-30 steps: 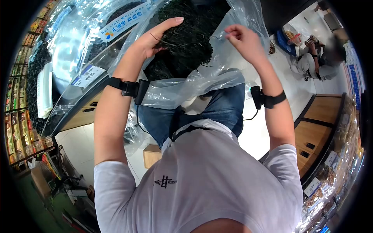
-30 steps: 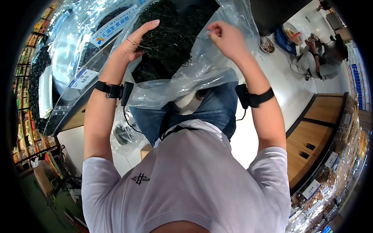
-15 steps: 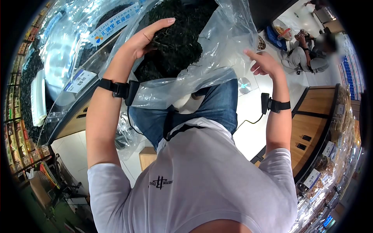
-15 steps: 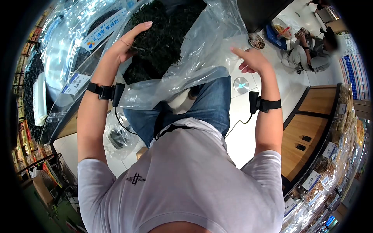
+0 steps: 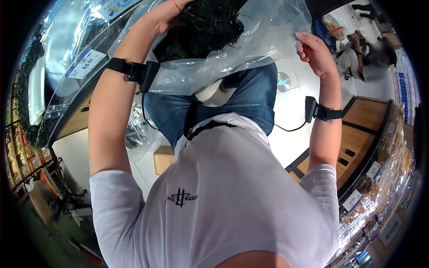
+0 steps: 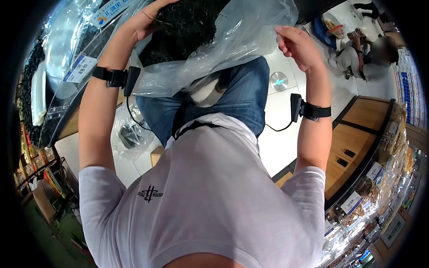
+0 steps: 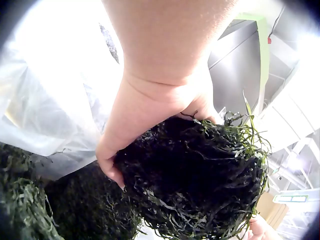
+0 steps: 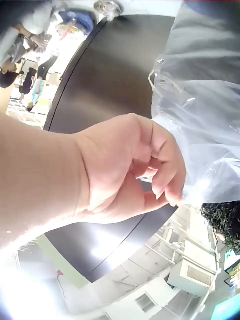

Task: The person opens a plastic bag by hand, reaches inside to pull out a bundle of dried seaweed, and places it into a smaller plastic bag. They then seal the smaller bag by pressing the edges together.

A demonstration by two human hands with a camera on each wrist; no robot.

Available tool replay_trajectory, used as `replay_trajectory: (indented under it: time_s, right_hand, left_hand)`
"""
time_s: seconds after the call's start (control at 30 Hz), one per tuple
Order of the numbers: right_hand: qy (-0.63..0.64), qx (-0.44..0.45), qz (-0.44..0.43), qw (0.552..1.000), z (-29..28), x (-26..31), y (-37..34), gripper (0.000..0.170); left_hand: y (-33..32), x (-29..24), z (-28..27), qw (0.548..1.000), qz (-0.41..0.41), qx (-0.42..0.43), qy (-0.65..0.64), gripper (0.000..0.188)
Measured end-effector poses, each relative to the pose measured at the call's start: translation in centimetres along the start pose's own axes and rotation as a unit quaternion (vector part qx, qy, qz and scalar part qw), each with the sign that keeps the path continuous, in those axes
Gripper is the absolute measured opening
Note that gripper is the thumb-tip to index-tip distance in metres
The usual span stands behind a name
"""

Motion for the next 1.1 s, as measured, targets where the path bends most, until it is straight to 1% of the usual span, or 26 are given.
replay_trajectory:
  time_s: [0.07,0.1,0.17,0.23,0.3,0.33,0.37,0.4,0.43,0.47,0.5,0.57,0.6,0.7,0.77,0.83,0.87,0.9,0.93,0.97,1.0,1.03,1.07,1.1]
  right_hand:
    - [0.024,-0.031,-0.044,0.998,0.3,1.7,0.2,0.028]
    - [0.023,-0.030,-0.049,0.998,0.6,2.6,0.3,0.028]
    - [0.047,-0.080,-0.093,0.991,0.3,5.3,0.4,0.028]
    - [0.055,-0.076,-0.110,0.989,0.3,6.8,1.1,0.027]
    - [0.061,-0.122,-0.194,0.971,0.1,8.8,1.5,0.025]
    - [0.068,-0.068,-0.219,0.971,0.4,9.4,2.0,0.025]
    - [0.067,-0.066,-0.224,0.970,1.0,9.7,2.3,0.025]
    - [0.036,-0.066,-0.226,0.971,2.2,9.8,2.7,0.024]
    - [0.005,-0.066,-0.227,0.972,3.1,9.7,3.1,0.024]
    - [0.046,-0.071,-0.263,0.961,3.5,10.0,3.4,0.023]
    - [0.046,-0.068,-0.267,0.960,3.6,10.5,3.6,0.023]
    - [0.042,-0.109,-0.244,0.963,3.6,10.9,4.1,0.022]
    - [0.048,-0.087,-0.257,0.961,4.3,11.0,4.3,0.021]
    - [0.057,-0.087,-0.246,0.964,6.0,11.7,3.9,0.025]
    - [0.042,-0.075,-0.245,0.966,4.3,10.7,3.9,0.022]
    - [0.082,-0.049,-0.188,0.978,1.1,8.7,4.1,0.023]
    - [0.080,-0.045,-0.191,0.977,0.3,8.2,3.8,0.023]
    - [-0.001,-0.060,-0.134,0.989,-0.2,6.9,2.9,0.024]
    - [-0.081,-0.076,-0.076,0.991,-0.7,5.5,2.2,0.025]
    - [-0.081,-0.076,-0.075,0.991,-0.6,5.0,1.5,0.025]
    - [-0.111,-0.086,-0.028,0.990,-0.8,3.8,0.9,0.026]
    - [-0.141,-0.097,0.019,0.985,-1.1,2.8,0.3,0.027]
    - [-0.136,-0.079,0.031,0.987,-1.2,2.4,-0.1,0.029]
    - [-0.135,-0.082,0.029,0.987,-1.9,2.1,-0.2,0.029]
  left_hand:
    - [-0.4,-0.6,-0.1,1.000,0.009,-0.013,0.023,0.048]
    - [-0.4,-0.9,-0.1,1.000,0.014,-0.013,0.025,0.048]
    - [-0.7,-1.4,-0.6,0.999,0.020,-0.038,0.023,0.048]
    - [-0.9,-1.8,-0.9,0.998,0.029,-0.046,0.035,0.047]
    - [-1.1,-2.3,-0.8,0.997,0.039,-0.053,0.047,0.047]
    - [-1.2,-2.3,-0.8,0.997,0.036,-0.055,0.031,0.045]
    - [-1.3,-2.2,-0.8,0.998,0.032,-0.057,0.016,0.043]
    - [-1.9,-2.4,-2.6,0.969,0.083,-0.159,0.171,0.073]
    - [-1.1,-2.0,-2.6,0.983,0.061,-0.107,0.137,0.073]
    - [-1.6,-2.0,-2.5,0.977,0.067,-0.132,0.153,0.072]
    - [-2.1,-2.2,-2.4,0.970,0.073,-0.157,0.169,0.071]
    - [-2.2,-2.4,-2.5,0.971,0.076,-0.148,0.169,0.074]
    - [-2.3,-2.4,-2.4,0.973,0.074,-0.135,0.172,0.076]
    - [-3.6,-3.0,-1.3,0.969,0.086,-0.152,0.174,0.076]
    - [-3.6,-2.9,-1.3,0.971,0.083,-0.148,0.167,0.073]
    - [-3.4,-2.9,-1.1,0.974,0.077,-0.124,0.173,0.071]
    - [-3.1,-2.8,-1.2,0.972,0.081,-0.128,0.181,0.074]
    - [-2.9,-2.9,-1.4,0.971,0.083,-0.131,0.180,0.074]
    - [-2.6,-2.8,-1.4,0.973,0.075,-0.118,0.185,0.076]
    - [-2.1,-2.5,-1.3,0.974,0.065,-0.103,0.190,0.078]
    - [-1.3,-2.5,-2.0,0.957,0.098,-0.146,0.232,0.079]
    - [-0.6,-2.4,-2.4,0.957,0.099,-0.144,0.234,0.079]
    - [-0.6,-2.6,-2.0,0.956,0.080,-0.135,0.248,0.077]
    - [-0.5,-2.8,-1.6,0.955,0.061,-0.127,0.263,0.074]
Point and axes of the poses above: each hand's wrist, its own y-axis towards the middle knuckle, its own z-axis out of the palm, x = y × z, the point moved 7 cm from there along y, towards the middle knuckle, and after that the axes turned 4 degrees about -z, right-handed, at the moved point
